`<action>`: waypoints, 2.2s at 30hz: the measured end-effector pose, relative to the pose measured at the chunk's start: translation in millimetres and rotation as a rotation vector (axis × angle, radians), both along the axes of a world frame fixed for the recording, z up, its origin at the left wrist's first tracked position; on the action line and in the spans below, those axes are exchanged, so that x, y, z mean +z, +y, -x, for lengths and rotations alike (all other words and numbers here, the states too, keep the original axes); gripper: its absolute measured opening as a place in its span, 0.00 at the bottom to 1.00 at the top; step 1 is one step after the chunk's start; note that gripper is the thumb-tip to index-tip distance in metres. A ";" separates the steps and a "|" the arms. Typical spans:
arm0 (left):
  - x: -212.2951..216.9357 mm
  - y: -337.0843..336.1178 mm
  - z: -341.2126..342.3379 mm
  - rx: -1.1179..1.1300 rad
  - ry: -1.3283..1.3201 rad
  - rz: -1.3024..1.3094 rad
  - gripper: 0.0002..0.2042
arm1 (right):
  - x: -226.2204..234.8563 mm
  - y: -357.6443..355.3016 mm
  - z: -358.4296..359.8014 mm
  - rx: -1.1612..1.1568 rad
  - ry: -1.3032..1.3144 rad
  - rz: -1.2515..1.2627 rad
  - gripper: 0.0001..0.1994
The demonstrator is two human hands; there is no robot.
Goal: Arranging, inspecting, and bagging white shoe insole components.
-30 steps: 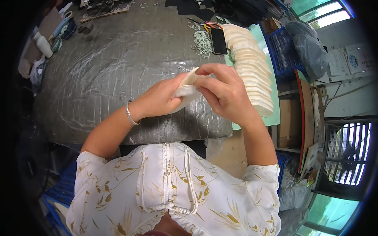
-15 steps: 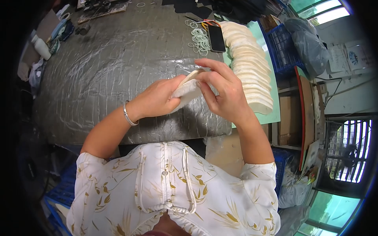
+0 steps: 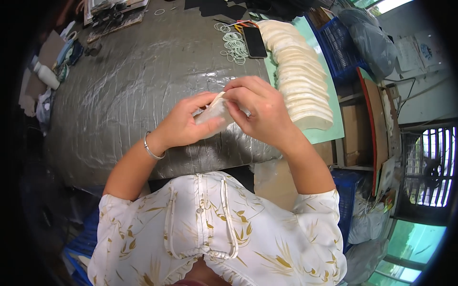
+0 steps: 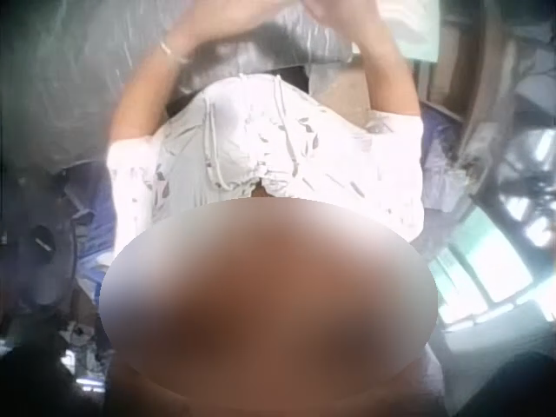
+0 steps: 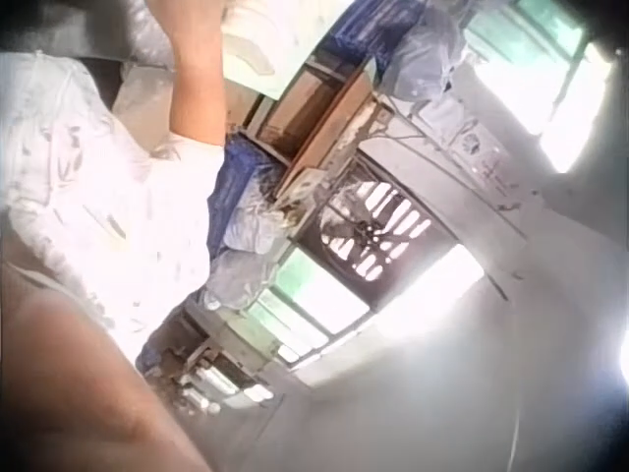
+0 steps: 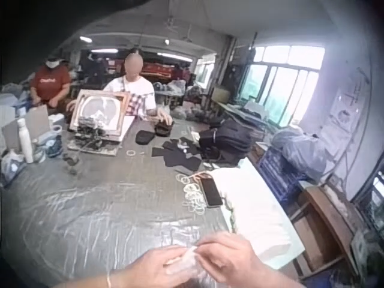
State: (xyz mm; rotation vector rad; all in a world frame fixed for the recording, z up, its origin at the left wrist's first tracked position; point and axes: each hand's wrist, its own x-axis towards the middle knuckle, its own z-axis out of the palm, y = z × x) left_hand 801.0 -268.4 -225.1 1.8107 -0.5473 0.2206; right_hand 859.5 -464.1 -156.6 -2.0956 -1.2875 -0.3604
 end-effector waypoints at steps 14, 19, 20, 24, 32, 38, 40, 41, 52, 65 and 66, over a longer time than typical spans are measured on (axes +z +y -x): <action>10.4 -1.3 13.4 0.168 -0.071 -0.021 0.14 | -10.4 -22.9 12.3 0.024 0.213 -0.246 0.11; 11.8 -3.6 14.0 0.151 -0.020 0.033 0.13 | -9.8 -19.5 11.7 -0.018 0.243 -0.253 0.10; 13.3 -4.5 14.7 0.127 0.012 0.080 0.13 | -9.3 -19.2 10.5 0.000 0.257 -0.249 0.10; 20.6 -0.8 10.6 0.089 0.120 0.175 0.11 | -8.4 -7.1 10.1 -0.070 0.364 -0.331 0.11; 19.7 31.2 -12.3 0.204 0.282 0.957 0.16 | -23.3 32.9 12.4 0.036 0.391 -0.574 0.14; 7.5 31.4 -9.8 0.042 0.276 1.046 0.16 | -23.5 50.2 19.9 0.012 0.397 -0.694 0.12; 4.3 29.2 -11.8 0.045 0.281 1.021 0.16 | -26.3 50.6 19.0 -0.002 0.394 -0.698 0.11; 3.3 27.4 -13.2 0.049 0.284 1.002 0.15 | -28.2 50.3 17.8 -0.016 0.392 -0.696 0.11; 20.1 17.1 -13.1 0.122 -0.188 0.395 0.13 | -5.2 24.4 13.1 0.102 0.436 -0.727 0.16; 23.5 32.8 -3.4 0.281 -0.189 -0.254 0.17 | -37.7 22.6 -2.3 0.125 0.535 -0.495 0.11; 18.7 39.0 -3.4 0.265 -0.194 -0.338 0.20 | -48.9 18.1 -6.7 0.119 0.612 -0.478 0.11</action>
